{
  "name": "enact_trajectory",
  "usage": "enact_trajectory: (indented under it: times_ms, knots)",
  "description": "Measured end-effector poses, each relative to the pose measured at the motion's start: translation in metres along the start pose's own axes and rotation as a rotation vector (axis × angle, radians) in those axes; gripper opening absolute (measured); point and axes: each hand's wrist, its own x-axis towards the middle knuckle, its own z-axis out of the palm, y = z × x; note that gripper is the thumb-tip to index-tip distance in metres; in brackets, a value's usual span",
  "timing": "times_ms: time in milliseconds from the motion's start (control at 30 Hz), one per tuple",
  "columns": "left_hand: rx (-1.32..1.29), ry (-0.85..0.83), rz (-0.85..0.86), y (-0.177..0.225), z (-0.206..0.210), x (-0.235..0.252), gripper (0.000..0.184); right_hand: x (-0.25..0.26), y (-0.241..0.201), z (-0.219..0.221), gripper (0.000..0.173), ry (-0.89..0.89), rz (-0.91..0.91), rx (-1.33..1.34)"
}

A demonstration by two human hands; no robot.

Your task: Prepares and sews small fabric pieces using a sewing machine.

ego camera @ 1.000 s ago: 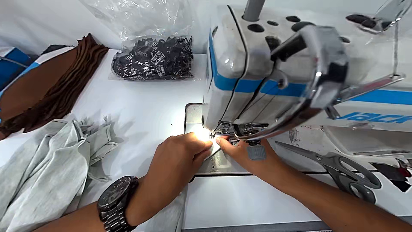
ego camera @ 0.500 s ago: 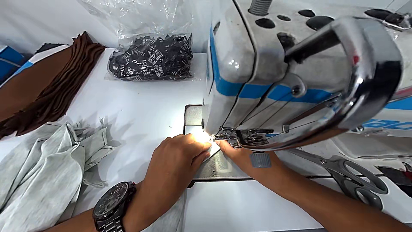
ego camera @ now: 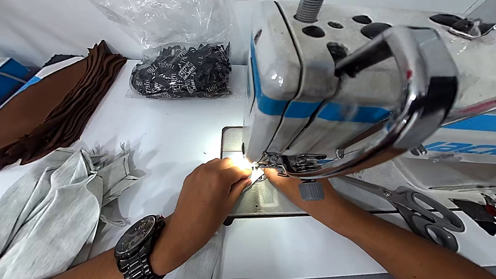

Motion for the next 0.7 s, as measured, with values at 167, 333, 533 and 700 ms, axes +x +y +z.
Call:
enact_trajectory:
  times_ms: [167, 333, 533, 700]
  knots:
    - [-0.001, 0.03, -0.011, 0.0, -0.002, 0.004, 0.012, 0.002, -0.001, 0.0, 0.019, 0.043, -0.014, -0.019]
    - [0.022, 0.054, 0.003, 0.0, -0.002, 0.008, 0.01, 0.004, -0.002, 0.002, 0.018, 0.076, -0.024, -0.017]
    - [0.004, 0.017, -0.034, 0.003, -0.003, 0.013, 0.014, -0.005, 0.018, -0.05, 0.015, 0.093, -0.119, 0.157]
    - [-0.017, -0.017, -0.071, 0.014, -0.011, 0.012, 0.011, -0.101, 0.097, -0.119, 0.027, 0.229, 0.035, -0.092]
